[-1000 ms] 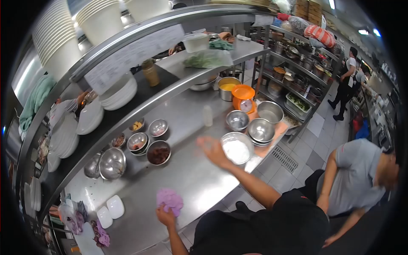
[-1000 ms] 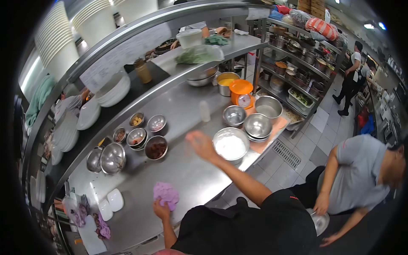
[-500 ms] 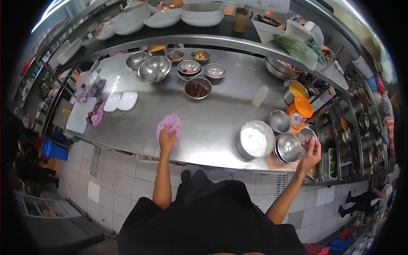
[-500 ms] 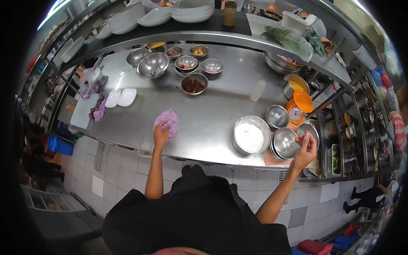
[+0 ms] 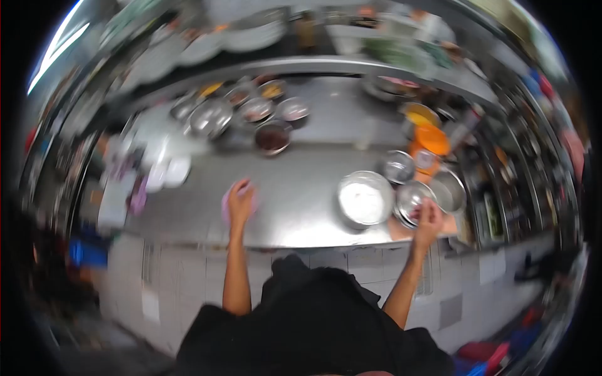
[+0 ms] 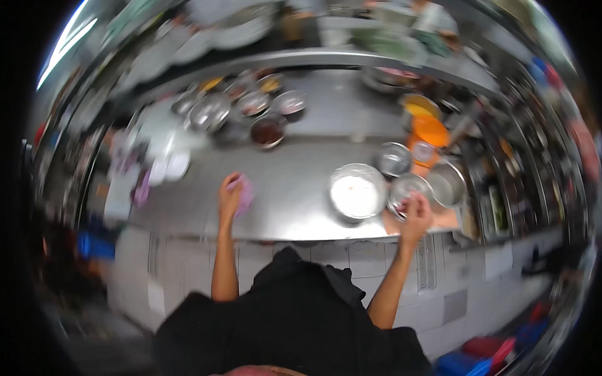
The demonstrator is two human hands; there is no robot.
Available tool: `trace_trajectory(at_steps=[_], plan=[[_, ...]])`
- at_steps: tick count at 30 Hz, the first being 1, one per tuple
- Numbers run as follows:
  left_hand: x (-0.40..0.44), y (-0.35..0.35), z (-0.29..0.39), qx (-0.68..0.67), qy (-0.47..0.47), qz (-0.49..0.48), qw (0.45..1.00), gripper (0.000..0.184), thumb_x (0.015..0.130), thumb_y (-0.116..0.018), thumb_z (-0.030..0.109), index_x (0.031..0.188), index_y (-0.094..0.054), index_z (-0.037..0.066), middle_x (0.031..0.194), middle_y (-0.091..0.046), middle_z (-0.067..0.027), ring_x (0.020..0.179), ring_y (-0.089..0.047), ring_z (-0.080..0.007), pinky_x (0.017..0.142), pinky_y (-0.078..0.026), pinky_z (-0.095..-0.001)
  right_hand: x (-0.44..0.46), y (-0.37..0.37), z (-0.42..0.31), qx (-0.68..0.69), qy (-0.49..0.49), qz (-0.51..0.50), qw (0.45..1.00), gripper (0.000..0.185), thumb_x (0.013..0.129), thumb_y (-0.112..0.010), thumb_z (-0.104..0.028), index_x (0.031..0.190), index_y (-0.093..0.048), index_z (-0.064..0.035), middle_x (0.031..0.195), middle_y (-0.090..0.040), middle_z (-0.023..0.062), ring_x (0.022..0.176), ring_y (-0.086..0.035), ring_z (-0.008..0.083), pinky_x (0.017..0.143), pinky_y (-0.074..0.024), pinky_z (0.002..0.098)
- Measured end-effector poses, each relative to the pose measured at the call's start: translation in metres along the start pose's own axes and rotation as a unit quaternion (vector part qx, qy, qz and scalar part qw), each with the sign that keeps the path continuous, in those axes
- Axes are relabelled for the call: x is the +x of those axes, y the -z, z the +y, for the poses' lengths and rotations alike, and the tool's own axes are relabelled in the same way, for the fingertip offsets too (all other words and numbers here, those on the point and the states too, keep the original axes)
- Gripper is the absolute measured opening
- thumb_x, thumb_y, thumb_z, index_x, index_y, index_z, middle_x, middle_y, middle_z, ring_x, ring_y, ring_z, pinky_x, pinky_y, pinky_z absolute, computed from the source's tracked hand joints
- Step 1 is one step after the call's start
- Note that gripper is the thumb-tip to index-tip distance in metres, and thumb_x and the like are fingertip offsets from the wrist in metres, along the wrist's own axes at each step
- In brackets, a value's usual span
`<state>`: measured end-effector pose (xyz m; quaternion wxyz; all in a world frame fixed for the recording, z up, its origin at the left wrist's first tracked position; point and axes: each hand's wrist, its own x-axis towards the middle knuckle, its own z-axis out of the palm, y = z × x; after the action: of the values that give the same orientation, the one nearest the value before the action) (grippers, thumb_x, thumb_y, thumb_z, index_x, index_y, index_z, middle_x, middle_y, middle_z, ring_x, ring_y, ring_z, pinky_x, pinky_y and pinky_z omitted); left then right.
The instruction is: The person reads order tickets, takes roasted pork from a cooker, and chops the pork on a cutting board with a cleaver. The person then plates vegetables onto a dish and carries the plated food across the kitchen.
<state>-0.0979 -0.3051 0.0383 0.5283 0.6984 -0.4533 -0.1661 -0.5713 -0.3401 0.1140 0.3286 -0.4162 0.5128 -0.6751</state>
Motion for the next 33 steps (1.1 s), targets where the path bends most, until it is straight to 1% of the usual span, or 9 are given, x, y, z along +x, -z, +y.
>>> trace_trajectory(at_steps=[6, 9, 12, 17, 20, 21, 23, 25, 33], plan=[[0.001, -0.021, 0.018, -0.099, 0.032, -0.096, 0.990, 0.034, 0.093, -0.060, 0.019, 0.122, -0.057, 0.003, 0.117, -0.061, -0.0110, 0.100, -0.061, -0.0203, 0.081, -0.051, -0.0298, -0.024, 0.005, 0.024, 0.071, -0.049, -0.035, 0.996, 0.020, 0.095, -0.058, -0.020, 0.103, -0.063, -0.0026, 0.075, -0.063, 0.0022, 0.061, -0.058, 0.0069, 0.055, -0.0488, 0.0229], [0.029, -0.048, -0.051, 0.071, -0.060, -0.175, 0.980, 0.033, 0.090, -0.062, 0.018, 0.117, -0.060, -0.001, 0.111, -0.063, -0.0143, 0.100, -0.060, -0.0227, 0.082, -0.051, -0.0310, -0.035, 0.014, 0.029, 0.060, -0.070, -0.082, 0.992, 0.019, 0.092, -0.062, -0.019, 0.099, -0.066, -0.0021, 0.078, -0.066, 0.0049, 0.061, -0.060, 0.0088, 0.057, -0.0508, 0.0251], [0.035, -0.065, -0.078, 0.142, -0.096, -0.186, 0.968, 0.032, 0.087, -0.064, 0.018, 0.112, -0.062, -0.002, 0.105, -0.064, -0.0148, 0.097, -0.061, -0.0224, 0.082, -0.050, -0.0312, -0.053, 0.034, 0.067, -0.111, 0.057, -0.122, 0.985, 0.021, 0.089, -0.066, -0.023, 0.096, -0.067, -0.0028, 0.079, -0.067, 0.0059, 0.061, -0.061, 0.0092, 0.061, -0.0507, 0.0278], [0.034, -0.081, -0.062, 0.119, -0.048, -0.207, 0.970, 0.029, 0.087, -0.064, 0.017, 0.108, -0.063, -0.003, 0.099, -0.065, -0.0132, 0.091, -0.060, -0.0220, 0.082, -0.049, -0.0319, -0.097, 0.073, 0.054, -0.177, -0.115, -0.206, 0.956, 0.023, 0.087, -0.066, -0.025, 0.096, -0.068, -0.0037, 0.078, -0.068, 0.0063, 0.069, -0.064, 0.0120, 0.066, -0.0509, 0.0280], [0.031, -0.108, -0.076, 0.087, -0.086, -0.241, 0.963, 0.030, 0.090, -0.062, 0.016, 0.114, -0.061, -0.003, 0.108, -0.063, -0.0149, 0.100, -0.059, -0.0238, 0.086, -0.049, -0.0325, -0.114, 0.087, 0.084, -0.170, -0.099, -0.186, 0.963, 0.020, 0.088, -0.064, -0.023, 0.096, -0.068, -0.0042, 0.078, -0.068, 0.0062, 0.067, -0.064, 0.0103, 0.064, -0.0509, 0.0275], [0.021, -0.114, -0.050, 0.048, -0.096, -0.228, 0.968, 0.030, 0.089, -0.063, 0.015, 0.113, -0.061, -0.003, 0.107, -0.063, -0.0146, 0.100, -0.059, -0.0237, 0.088, -0.048, -0.0329, -0.113, 0.085, 0.093, -0.146, -0.059, -0.185, 0.970, 0.018, 0.089, -0.064, -0.021, 0.096, -0.069, -0.0045, 0.079, -0.068, 0.0062, 0.066, -0.064, 0.0097, 0.062, -0.0509, 0.0272], [0.019, -0.131, -0.009, -0.084, 0.003, -0.197, 0.977, 0.030, 0.089, -0.065, 0.015, 0.114, -0.062, -0.001, 0.106, -0.063, -0.0106, 0.101, -0.058, -0.0201, 0.086, -0.049, -0.0318, -0.102, 0.086, 0.081, -0.092, -0.162, -0.191, 0.964, 0.017, 0.090, -0.063, -0.017, 0.099, -0.068, -0.0030, 0.082, -0.069, 0.0057, 0.071, -0.065, 0.0109, 0.063, -0.0516, 0.0257], [0.026, -0.138, 0.072, -0.141, 0.007, -0.227, 0.964, 0.029, 0.091, -0.065, 0.018, 0.116, -0.061, 0.003, 0.104, -0.062, -0.0028, 0.088, -0.058, -0.0094, 0.073, -0.047, -0.0226, -0.076, 0.089, 0.061, -0.020, -0.189, -0.193, 0.963, 0.019, 0.089, -0.065, -0.015, 0.103, -0.066, -0.0034, 0.082, -0.068, 0.0036, 0.071, -0.064, 0.0095, 0.064, -0.0522, 0.0255], [0.033, -0.125, 0.254, -0.217, -0.151, -0.214, 0.940, 0.023, 0.094, -0.060, 0.015, 0.113, -0.062, 0.003, 0.102, -0.063, -0.0026, 0.085, -0.060, -0.0099, 0.072, -0.046, -0.0228, 0.081, 0.068, -0.032, 0.127, -0.014, -0.136, 0.982, 0.022, 0.095, -0.058, -0.017, 0.109, -0.060, 0.0003, 0.086, -0.068, 0.0074, 0.072, -0.066, 0.0140, 0.065, -0.0549, 0.0263]])
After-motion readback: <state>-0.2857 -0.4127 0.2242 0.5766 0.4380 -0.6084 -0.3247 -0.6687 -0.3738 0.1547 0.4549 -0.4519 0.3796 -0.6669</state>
